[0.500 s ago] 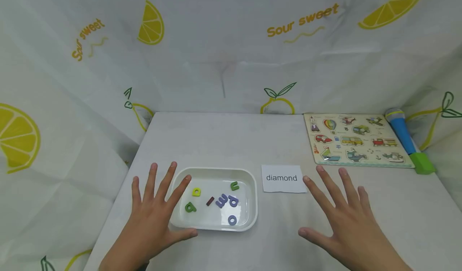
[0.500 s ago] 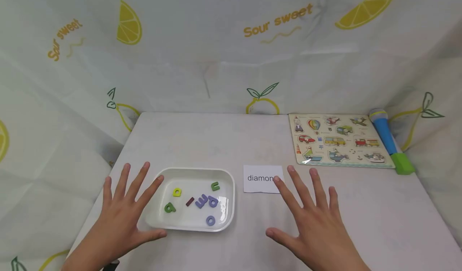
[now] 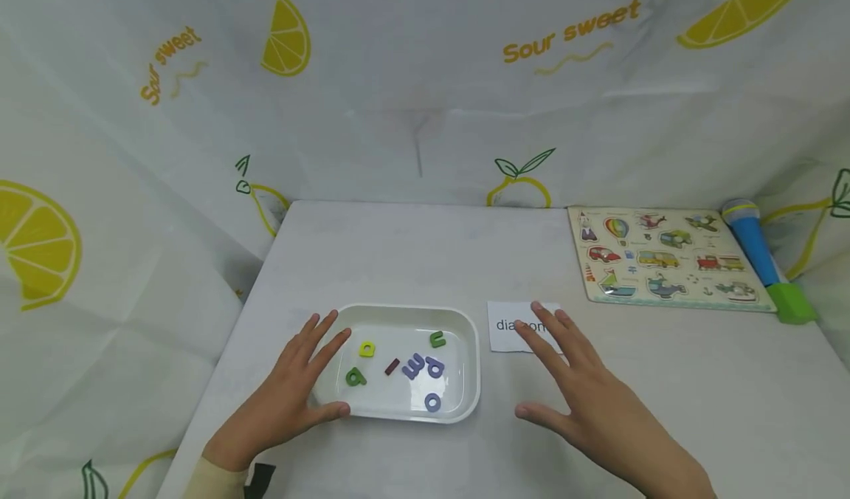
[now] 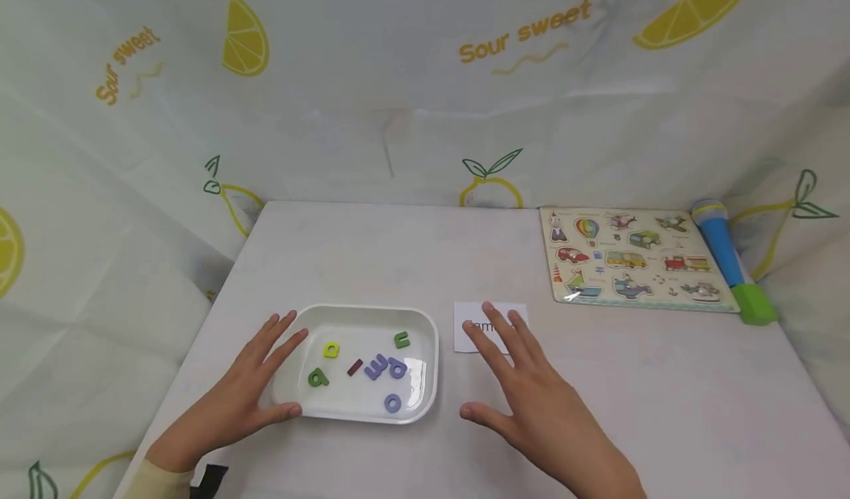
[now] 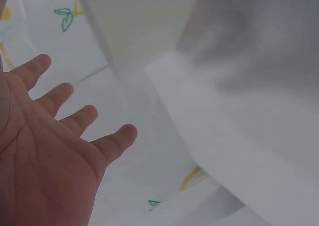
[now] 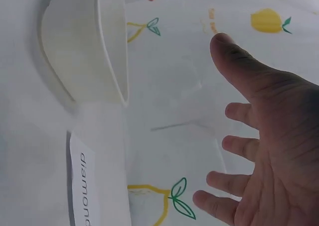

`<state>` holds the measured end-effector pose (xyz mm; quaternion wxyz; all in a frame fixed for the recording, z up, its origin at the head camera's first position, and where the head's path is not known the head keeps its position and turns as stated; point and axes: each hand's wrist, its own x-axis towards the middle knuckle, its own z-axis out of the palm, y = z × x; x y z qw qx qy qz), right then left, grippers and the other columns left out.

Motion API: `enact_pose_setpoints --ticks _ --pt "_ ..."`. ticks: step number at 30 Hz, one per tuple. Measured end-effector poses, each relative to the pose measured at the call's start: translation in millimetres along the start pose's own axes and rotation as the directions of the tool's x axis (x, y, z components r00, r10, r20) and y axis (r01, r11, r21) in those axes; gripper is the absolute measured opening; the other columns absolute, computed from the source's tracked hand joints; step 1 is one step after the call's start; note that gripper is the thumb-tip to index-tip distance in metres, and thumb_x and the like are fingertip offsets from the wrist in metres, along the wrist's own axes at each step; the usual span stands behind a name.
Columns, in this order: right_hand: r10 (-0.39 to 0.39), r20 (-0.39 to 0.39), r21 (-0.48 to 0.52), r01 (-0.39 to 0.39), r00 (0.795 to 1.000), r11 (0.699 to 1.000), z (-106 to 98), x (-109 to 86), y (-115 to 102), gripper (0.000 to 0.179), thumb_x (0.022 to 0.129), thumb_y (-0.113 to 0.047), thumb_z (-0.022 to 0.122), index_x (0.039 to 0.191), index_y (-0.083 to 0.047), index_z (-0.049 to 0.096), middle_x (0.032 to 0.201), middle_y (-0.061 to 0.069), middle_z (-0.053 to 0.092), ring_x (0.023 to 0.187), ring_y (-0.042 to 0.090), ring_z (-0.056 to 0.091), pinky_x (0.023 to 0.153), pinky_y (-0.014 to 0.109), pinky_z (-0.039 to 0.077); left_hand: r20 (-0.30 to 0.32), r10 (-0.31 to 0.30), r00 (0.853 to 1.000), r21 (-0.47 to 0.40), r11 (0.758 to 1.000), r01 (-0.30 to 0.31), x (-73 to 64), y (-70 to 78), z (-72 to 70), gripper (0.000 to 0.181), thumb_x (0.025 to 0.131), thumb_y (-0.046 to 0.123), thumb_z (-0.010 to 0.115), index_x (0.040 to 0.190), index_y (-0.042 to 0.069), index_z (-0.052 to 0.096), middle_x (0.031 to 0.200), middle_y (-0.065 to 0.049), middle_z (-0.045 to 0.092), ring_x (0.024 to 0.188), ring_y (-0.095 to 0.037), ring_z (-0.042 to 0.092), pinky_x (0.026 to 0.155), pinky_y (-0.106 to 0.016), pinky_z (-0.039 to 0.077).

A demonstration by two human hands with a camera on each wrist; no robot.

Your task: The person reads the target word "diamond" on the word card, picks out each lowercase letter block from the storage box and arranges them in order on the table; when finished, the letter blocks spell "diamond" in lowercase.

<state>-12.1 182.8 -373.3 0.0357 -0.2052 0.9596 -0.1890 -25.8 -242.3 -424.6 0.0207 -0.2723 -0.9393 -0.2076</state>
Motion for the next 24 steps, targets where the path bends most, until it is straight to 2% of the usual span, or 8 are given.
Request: enact_pose_setpoints --ticks 3,6,9,12,17,20,22,24 --pt "-0.064 0.0 0.071 0.064 0.998 0.995 9 8.7 -7 0.09 0.089 -0.059 0.07 0.162 -0.036 0.023 0.168 -0.008 0.011 0.146 0.029 0.033 0.089 0.05 0.056 0.025 -0.035 0.999 -0.059 0.998 0.036 -3.8 -14.5 7.4 0.106 0.079 0.04 0.087 0.162 0.016 0.026 0.168 -0.01 0.012 0.15 -0.044 0.013 0.106 -0.071 0.031" --pt "-0.151 -0.003 0.115 0.15 0.989 0.982 16 17.8 -18 0.085 0.09 -0.05 0.074 0.16 -0.036 0.028 0.166 -0.01 0.02 0.139 0.024 0.045 0.092 0.045 0.055 0.041 -0.058 0.997 -0.094 0.994 0.062 -6.8 -25.4 12.6 0.104 0.082 0.037 0.086 0.162 0.012 0.025 0.168 -0.011 0.013 0.15 -0.04 0.018 0.108 -0.065 0.035" --pt "-0.244 0.002 0.151 0.241 0.97 0.959 23 29.0 -31 0.082 0.091 -0.044 0.075 0.159 -0.034 0.032 0.164 -0.009 0.026 0.137 0.022 0.047 0.095 0.044 0.054 0.058 -0.081 0.995 -0.136 0.987 0.088 -8.9 -32.1 15.3 0.102 0.085 0.036 0.084 0.162 0.009 0.022 0.168 -0.009 0.012 0.15 -0.034 0.022 0.107 -0.059 0.039" --pt "-0.319 0.02 0.176 0.311 0.947 0.934 31 42.6 -45 0.076 0.093 -0.043 0.073 0.158 -0.031 0.036 0.163 -0.007 0.03 0.136 0.02 0.048 0.097 0.043 0.053 0.062 -0.097 0.993 -0.154 0.982 0.106 -10.1 -35.7 16.3 0.101 0.087 0.036 0.082 0.162 0.008 0.021 0.169 -0.006 0.012 0.15 -0.032 0.024 0.107 -0.058 0.04" --pt "-0.408 0.08 0.208 0.385 0.91 0.899 41 67.7 -66 0.059 0.096 -0.034 0.072 0.15 -0.027 0.048 0.16 -0.005 0.036 0.135 0.017 0.049 0.099 0.035 0.051 0.052 -0.081 0.995 -0.136 0.987 0.087 -10.5 -40.4 19.0 0.104 0.085 0.039 0.083 0.162 0.008 0.021 0.169 -0.006 0.014 0.149 -0.033 0.027 0.106 -0.059 0.041" --pt "-0.475 0.123 0.182 0.451 0.872 0.874 40 82.8 -74 0.056 0.094 -0.029 0.074 0.146 -0.025 0.052 0.157 -0.005 0.041 0.133 0.015 0.051 0.099 0.031 0.051 0.061 -0.08 0.995 -0.127 0.988 0.088 -10.3 -42.9 21.3 0.105 0.084 0.042 0.083 0.163 0.011 0.02 0.169 -0.005 0.014 0.148 -0.035 0.029 0.105 -0.06 0.041" --pt "-0.536 0.154 0.178 0.51 0.83 0.842 36 94.0 -77 0.056 0.094 -0.028 0.075 0.145 -0.024 0.053 0.154 -0.004 0.044 0.132 0.015 0.052 0.1 0.03 0.05 0.069 -0.079 0.994 -0.125 0.988 0.087 -9.8 -44.3 22.4 0.106 0.084 0.044 0.082 0.163 0.012 0.02 0.169 -0.004 0.014 0.147 -0.036 0.031 0.105 -0.061 0.041" --pt "-0.597 0.188 0.189 0.567 0.78 0.802 31 107.1 -77 0.057 0.094 -0.029 0.075 0.146 -0.022 0.054 0.153 -0.004 0.046 0.13 0.012 0.053 0.101 0.029 0.048 0.073 -0.081 0.994 -0.127 0.988 0.09 -9.4 -45.5 23.2 0.107 0.084 0.045 0.083 0.164 0.014 0.02 0.169 -0.005 0.015 0.146 -0.037 0.032 0.105 -0.061 0.041"
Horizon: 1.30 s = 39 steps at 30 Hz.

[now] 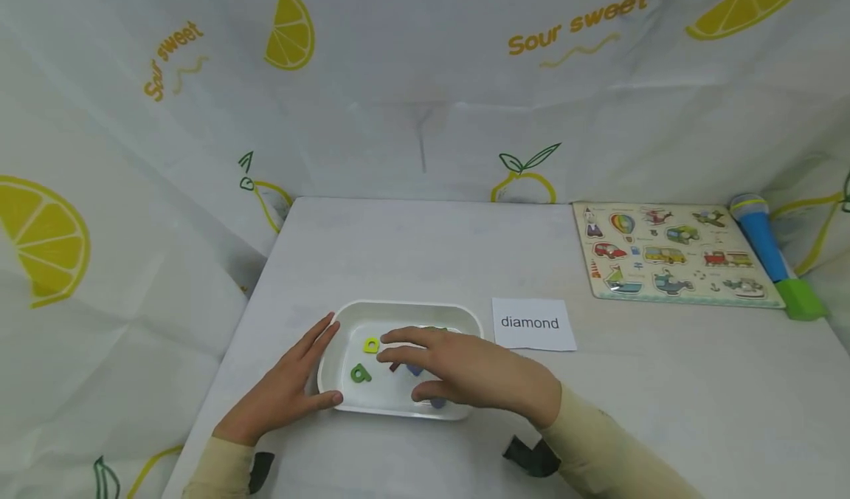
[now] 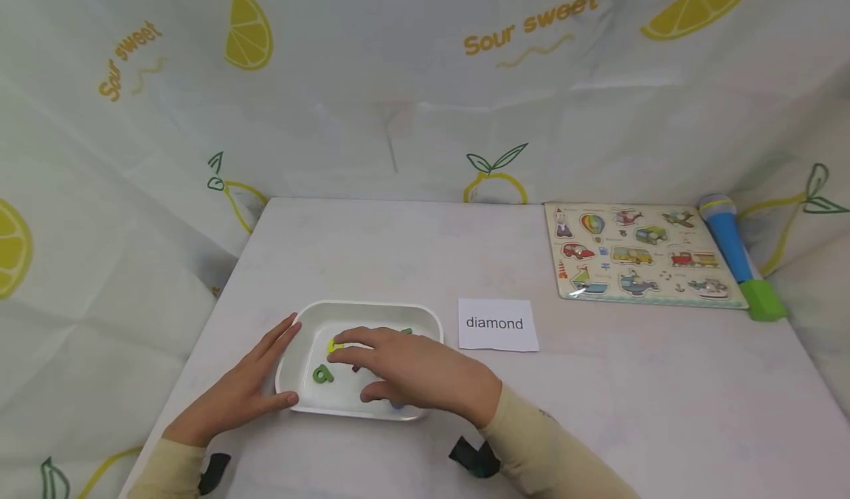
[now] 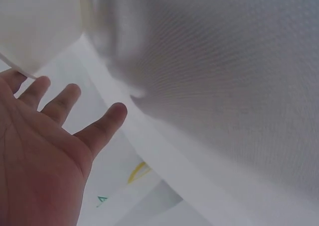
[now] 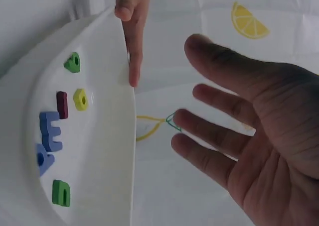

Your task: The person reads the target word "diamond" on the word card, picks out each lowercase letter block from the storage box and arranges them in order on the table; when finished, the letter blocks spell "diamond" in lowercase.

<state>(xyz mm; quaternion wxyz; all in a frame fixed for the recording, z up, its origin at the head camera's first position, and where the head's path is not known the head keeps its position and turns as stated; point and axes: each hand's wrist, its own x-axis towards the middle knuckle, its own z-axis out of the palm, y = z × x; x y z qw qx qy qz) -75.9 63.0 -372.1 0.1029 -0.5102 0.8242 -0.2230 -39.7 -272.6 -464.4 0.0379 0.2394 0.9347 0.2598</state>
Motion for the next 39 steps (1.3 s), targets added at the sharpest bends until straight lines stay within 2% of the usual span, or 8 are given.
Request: enact_pose_setpoints --ticks 6,9,13,20,26,30,34,39 --pt "-0.197 0.138 0.151 0.176 0.971 0.973 -11 35.3 25 0.05 0.093 -0.025 0.077 0.14 -0.019 0.061 0.145 -0.005 0.055 0.131 0.005 0.05 0.106 0.023 0.042 0.004 -0.017 1.0 -0.018 1.0 0.017 -1.1 -1.5 1.3 0.109 0.082 0.047 0.083 0.164 0.015 0.019 0.169 -0.004 0.014 0.147 -0.036 0.03 0.107 -0.06 0.04" --pt "-0.259 0.193 0.233 0.212 0.946 0.949 -4 52.2 37 0.048 0.091 -0.021 0.079 0.136 -0.019 0.065 0.142 -0.006 0.057 0.13 0.001 0.049 0.106 0.021 0.039 0.012 -0.027 1.0 -0.031 0.999 0.027 -0.9 -1.5 2.6 0.109 0.082 0.048 0.083 0.164 0.016 0.019 0.17 -0.002 0.011 0.148 -0.036 0.028 0.107 -0.06 0.039" --pt "-0.277 0.245 0.255 0.214 0.929 0.943 13 71.6 45 0.044 0.089 -0.015 0.081 0.131 -0.02 0.069 0.137 -0.01 0.06 0.125 -0.003 0.05 0.102 0.016 0.04 0.014 -0.025 1.0 -0.027 0.999 0.026 0.6 -0.8 3.3 0.108 0.083 0.048 0.082 0.164 0.016 0.019 0.17 -0.003 0.012 0.148 -0.037 0.029 0.106 -0.061 0.04" --pt "-0.236 0.378 0.128 0.202 0.895 0.971 42 90.7 40 0.046 0.087 -0.016 0.083 0.13 -0.023 0.069 0.145 -0.011 0.055 0.131 0.0 0.047 0.102 0.013 0.037 0.02 -0.008 1.0 -0.061 0.998 0.009 0.7 1.2 2.3 0.107 0.085 0.042 0.083 0.164 0.014 0.017 0.169 -0.005 0.012 0.147 -0.037 0.03 0.104 -0.062 0.042" --pt "-0.204 0.392 0.031 0.209 0.897 0.977 47 99.6 34 0.047 0.087 -0.014 0.082 0.131 -0.024 0.069 0.146 -0.011 0.054 0.134 0.002 0.047 0.107 0.015 0.034 0.016 -0.001 1.0 -0.047 0.999 0.002 -0.5 1.4 1.7 0.105 0.085 0.041 0.082 0.164 0.014 0.018 0.169 -0.005 0.012 0.145 -0.038 0.034 0.101 -0.061 0.044" --pt "-0.206 0.415 0.02 0.218 0.886 0.976 52 105.6 36 0.046 0.088 -0.011 0.081 0.13 -0.024 0.07 0.144 -0.012 0.056 0.132 0.002 0.048 0.107 0.014 0.033 0.027 -0.02 0.999 -0.065 0.998 0.022 -1.5 -0.1 2.0 0.106 0.085 0.04 0.083 0.164 0.016 0.017 0.17 -0.003 0.011 0.145 -0.038 0.033 0.102 -0.062 0.043" --pt "-0.208 0.416 0.014 0.222 0.885 0.975 58 111.6 38 0.045 0.086 -0.007 0.081 0.127 -0.024 0.072 0.133 -0.018 0.061 0.125 -0.001 0.052 0.103 0.014 0.037 0.028 -0.028 0.999 -0.064 0.997 0.03 -2.2 -1.6 2.7 0.106 0.085 0.042 0.082 0.164 0.018 0.017 0.17 -0.001 0.011 0.145 -0.037 0.033 0.103 -0.061 0.042" --pt "-0.204 0.393 -0.07 0.251 0.897 0.965 63 117.6 36 0.045 0.084 0.002 0.076 0.12 -0.026 0.076 0.114 -0.021 0.068 0.108 -0.002 0.058 0.095 0.014 0.042 0.018 -0.012 1.0 -0.055 0.998 0.013 -1.1 -1.3 2.8 0.105 0.085 0.043 0.082 0.164 0.017 0.018 0.169 -0.003 0.013 0.145 -0.037 0.034 0.102 -0.061 0.043"
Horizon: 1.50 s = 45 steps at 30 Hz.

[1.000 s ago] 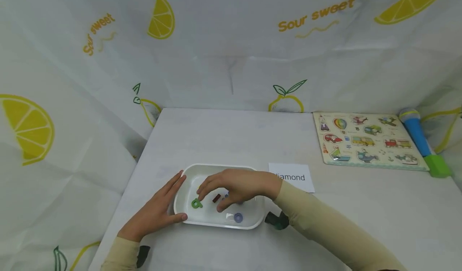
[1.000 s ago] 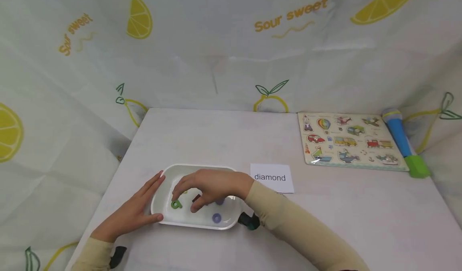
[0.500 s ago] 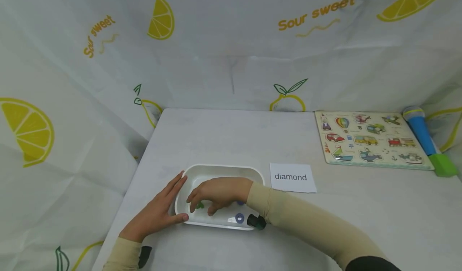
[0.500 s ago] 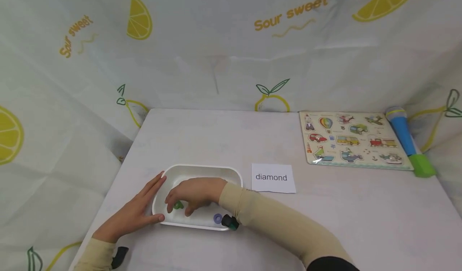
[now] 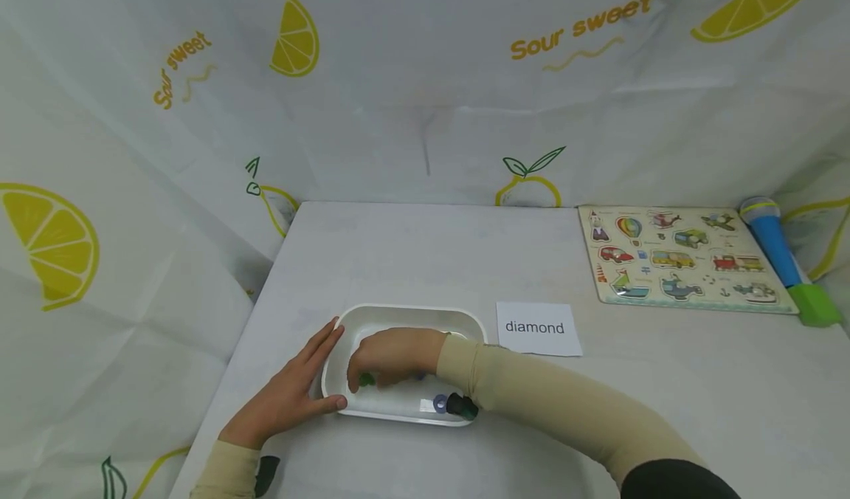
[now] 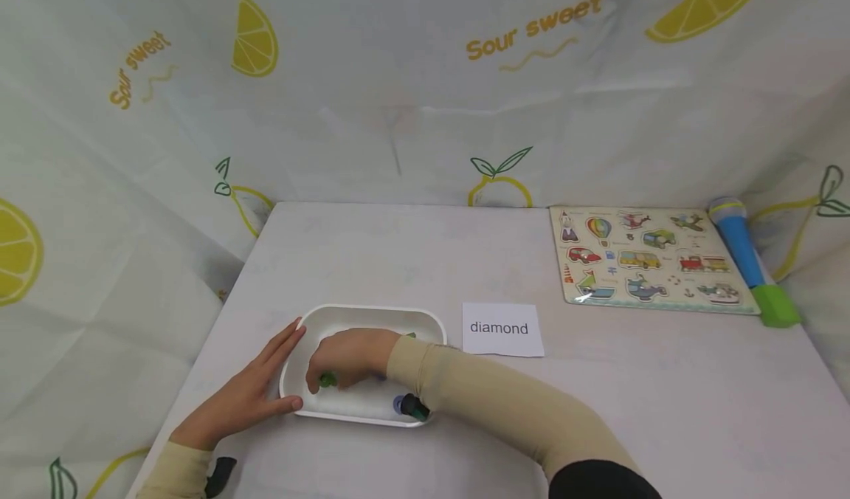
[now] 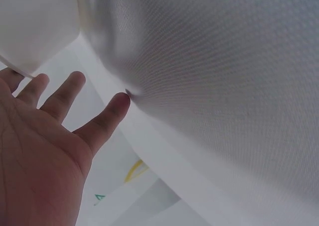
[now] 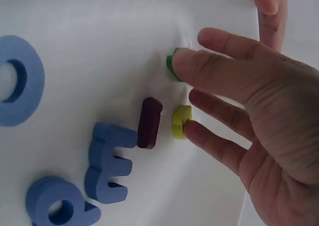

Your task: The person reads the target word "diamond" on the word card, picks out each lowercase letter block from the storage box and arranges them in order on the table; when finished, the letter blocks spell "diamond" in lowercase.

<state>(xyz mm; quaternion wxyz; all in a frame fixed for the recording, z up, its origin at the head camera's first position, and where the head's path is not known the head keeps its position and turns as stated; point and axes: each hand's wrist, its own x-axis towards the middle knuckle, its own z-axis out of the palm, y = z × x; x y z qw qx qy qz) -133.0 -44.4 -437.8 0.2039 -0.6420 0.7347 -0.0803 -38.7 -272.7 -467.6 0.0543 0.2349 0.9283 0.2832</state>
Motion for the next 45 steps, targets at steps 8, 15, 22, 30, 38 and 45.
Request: enact_pose_setpoints --ticks 8,15,22,30,38,45 --pt "-0.055 -0.007 -0.236 0.052 0.998 0.97 3 8.6 -6 0.029 0.089 -0.007 0.074 0.107 -0.029 0.079 0.104 -0.018 0.069 0.094 0.002 0.06 0.084 0.014 0.045 -0.002 0.013 1.0 0.014 1.0 -0.013 1.3 2.1 -0.8 0.105 0.085 0.041 0.082 0.164 0.015 0.019 0.169 -0.004 0.014 0.144 -0.039 0.035 0.101 -0.062 0.043" --pt "-0.152 0.012 -0.378 0.145 0.988 0.914 6 14.8 -8 0.021 0.088 -0.009 0.074 0.098 -0.027 0.077 0.096 -0.012 0.065 0.085 0.006 0.059 0.078 0.018 0.046 0.003 0.009 1.0 0.025 1.0 -0.009 2.7 3.1 -2.6 0.105 0.085 0.042 0.082 0.164 0.016 0.019 0.169 -0.003 0.016 0.143 -0.035 0.038 0.1 -0.059 0.045" --pt "-0.131 0.05 -0.314 0.14 0.99 0.939 4 14.2 -7 0.025 0.086 -0.008 0.074 0.106 -0.023 0.076 0.098 -0.013 0.07 0.087 0.006 0.064 0.078 0.018 0.049 0.004 -0.008 1.0 0.027 1.0 0.008 2.1 4.9 -3.5 0.104 0.084 0.043 0.082 0.164 0.018 0.019 0.168 -0.001 0.017 0.142 -0.035 0.04 0.1 -0.059 0.045" --pt "-0.066 0.008 -0.214 0.066 0.998 0.975 -7 5.6 -7 0.021 0.093 -0.006 0.067 0.099 -0.025 0.073 0.081 -0.016 0.063 0.068 0.001 0.049 0.062 0.015 0.039 0.017 -0.044 0.999 0.01 0.999 0.044 -0.3 5.6 -4.5 0.104 0.085 0.045 0.081 0.164 0.02 0.019 0.168 -0.001 0.018 0.142 -0.037 0.039 0.1 -0.061 0.044" --pt "-0.04 -0.092 -0.052 0.035 0.995 0.998 -56 -36.2 -15 0.021 0.098 -0.009 0.069 0.115 -0.018 0.073 0.096 -0.013 0.07 0.08 -0.003 0.059 0.073 0.011 0.048 0.041 -0.107 0.993 -0.007 0.994 0.107 -2.0 5.4 -2.5 0.102 0.086 0.051 0.078 0.164 0.023 0.018 0.168 -0.002 0.017 0.144 -0.037 0.035 0.101 -0.062 0.043" --pt "-0.006 -0.404 0.046 0.027 0.915 0.999 -83 -125.0 -15 0.028 0.096 -0.01 0.072 0.124 -0.015 0.069 0.113 -0.005 0.069 0.092 0.001 0.065 0.083 0.014 0.051 0.045 -0.104 0.994 0.013 0.994 0.104 1.1 7.0 -3.9 0.104 0.086 0.052 0.078 0.164 0.022 0.018 0.168 -0.003 0.017 0.144 -0.038 0.036 0.102 -0.061 0.043"
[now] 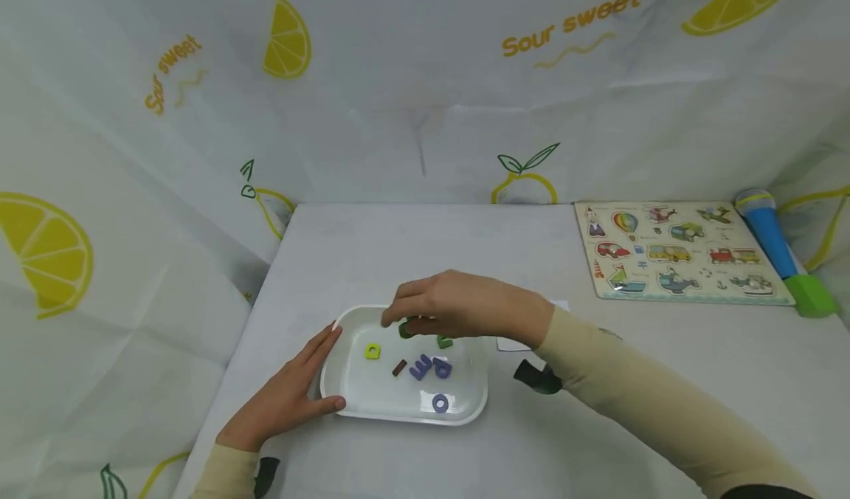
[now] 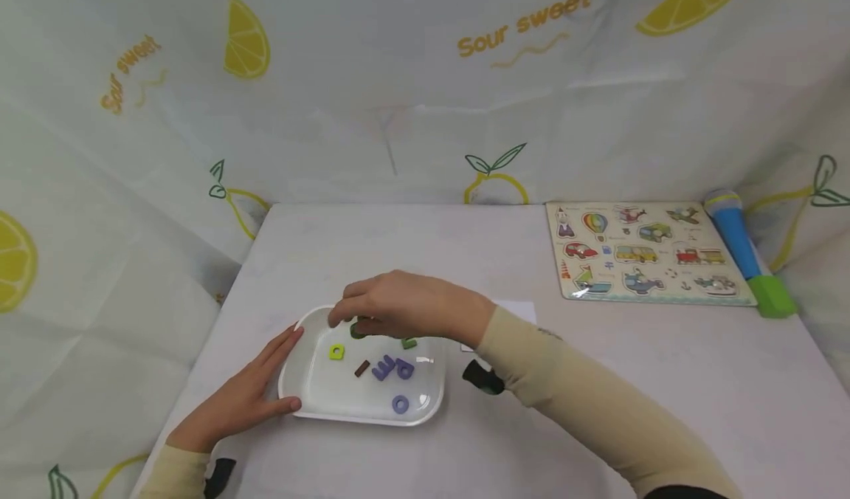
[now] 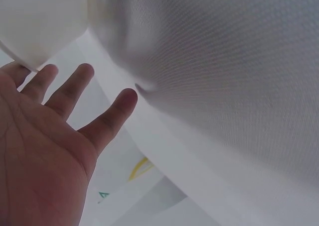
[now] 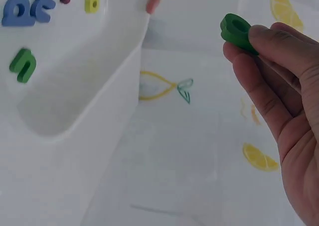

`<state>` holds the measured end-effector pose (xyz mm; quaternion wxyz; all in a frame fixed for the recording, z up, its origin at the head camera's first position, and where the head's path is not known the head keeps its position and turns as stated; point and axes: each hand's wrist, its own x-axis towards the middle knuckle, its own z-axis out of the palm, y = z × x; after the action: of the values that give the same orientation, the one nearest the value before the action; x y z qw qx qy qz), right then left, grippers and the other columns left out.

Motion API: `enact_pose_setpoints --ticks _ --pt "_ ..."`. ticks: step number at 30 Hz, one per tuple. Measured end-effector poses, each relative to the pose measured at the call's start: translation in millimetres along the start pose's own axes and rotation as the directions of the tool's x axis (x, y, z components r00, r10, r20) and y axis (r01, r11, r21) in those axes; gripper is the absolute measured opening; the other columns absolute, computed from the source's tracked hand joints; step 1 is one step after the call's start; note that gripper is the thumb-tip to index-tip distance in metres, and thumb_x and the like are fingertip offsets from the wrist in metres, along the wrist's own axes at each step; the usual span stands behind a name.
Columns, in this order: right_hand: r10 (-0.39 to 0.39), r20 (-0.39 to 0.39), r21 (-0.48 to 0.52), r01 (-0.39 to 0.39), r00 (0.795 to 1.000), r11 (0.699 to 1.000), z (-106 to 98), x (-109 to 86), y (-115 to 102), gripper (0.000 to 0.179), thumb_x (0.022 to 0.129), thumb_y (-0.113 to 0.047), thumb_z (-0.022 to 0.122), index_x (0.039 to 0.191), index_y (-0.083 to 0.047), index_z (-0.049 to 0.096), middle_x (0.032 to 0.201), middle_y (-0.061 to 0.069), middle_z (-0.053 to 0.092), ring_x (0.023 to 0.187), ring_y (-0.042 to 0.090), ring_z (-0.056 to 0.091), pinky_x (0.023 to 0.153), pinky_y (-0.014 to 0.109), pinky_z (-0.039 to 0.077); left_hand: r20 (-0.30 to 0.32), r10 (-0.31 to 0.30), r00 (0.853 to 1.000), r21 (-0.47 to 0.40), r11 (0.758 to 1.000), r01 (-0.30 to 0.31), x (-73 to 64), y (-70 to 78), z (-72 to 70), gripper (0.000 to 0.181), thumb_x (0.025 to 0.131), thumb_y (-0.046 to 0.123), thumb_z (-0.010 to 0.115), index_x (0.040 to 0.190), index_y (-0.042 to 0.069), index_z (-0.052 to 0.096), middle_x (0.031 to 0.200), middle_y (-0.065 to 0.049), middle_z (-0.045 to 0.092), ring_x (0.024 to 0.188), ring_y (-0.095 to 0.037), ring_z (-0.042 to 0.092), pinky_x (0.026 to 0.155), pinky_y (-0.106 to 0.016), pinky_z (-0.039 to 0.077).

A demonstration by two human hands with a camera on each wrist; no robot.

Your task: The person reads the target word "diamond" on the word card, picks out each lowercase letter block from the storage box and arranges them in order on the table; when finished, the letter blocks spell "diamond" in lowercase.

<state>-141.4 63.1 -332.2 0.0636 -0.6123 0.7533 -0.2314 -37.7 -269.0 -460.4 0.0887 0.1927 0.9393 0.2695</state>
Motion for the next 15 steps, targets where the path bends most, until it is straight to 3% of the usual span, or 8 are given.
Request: enact_pose_setpoints --ticks 4,7,11,15 --pt "-0.007 -0.224 0.016 0.011 0.975 1.0 -20 -45.8 7 0.033 0.087 -0.002 0.08 0.117 -0.012 0.072 0.104 -0.006 0.07 0.089 0.002 0.066 0.078 0.014 0.054 -0.003 -0.011 1.0 0.012 1.0 0.011 -0.6 -2.0 -0.7 0.107 0.084 0.053 0.079 0.165 0.026 0.016 0.168 0.0 0.017 0.143 -0.037 0.038 0.102 -0.06 0.043" --pt "0.016 -0.319 0.032 -0.006 0.948 0.999 -26 -78.9 13 0.044 0.078 0.006 0.084 0.116 -0.011 0.071 0.102 -0.006 0.071 0.087 0.004 0.068 0.075 0.014 0.054 0.007 -0.013 1.0 0.001 1.0 0.013 -0.8 -3.4 0.6 0.108 0.083 0.055 0.079 0.165 0.028 0.014 0.169 0.001 0.016 0.144 -0.036 0.036 0.103 -0.06 0.043" --pt "0.137 -0.336 0.075 -0.119 0.932 0.99 -23 -116.0 14 0.049 0.075 0.009 0.084 0.117 -0.013 0.072 0.103 -0.008 0.072 0.087 0.005 0.068 0.074 0.014 0.054 0.01 -0.005 1.0 -0.004 1.0 0.005 -0.6 -4.5 2.1 0.108 0.083 0.055 0.079 0.165 0.028 0.014 0.169 0.002 0.015 0.145 -0.035 0.035 0.104 -0.06 0.042" --pt "0.268 -0.31 0.124 -0.241 0.912 0.963 -2 -141.4 13 0.049 0.078 0.006 0.084 0.12 -0.014 0.07 0.101 -0.01 0.072 0.086 0.003 0.067 0.072 0.016 0.055 0.013 -0.006 1.0 -0.003 1.0 0.006 0.3 -4.4 1.4 0.108 0.083 0.054 0.079 0.165 0.027 0.015 0.169 0.002 0.015 0.145 -0.035 0.034 0.104 -0.06 0.042"
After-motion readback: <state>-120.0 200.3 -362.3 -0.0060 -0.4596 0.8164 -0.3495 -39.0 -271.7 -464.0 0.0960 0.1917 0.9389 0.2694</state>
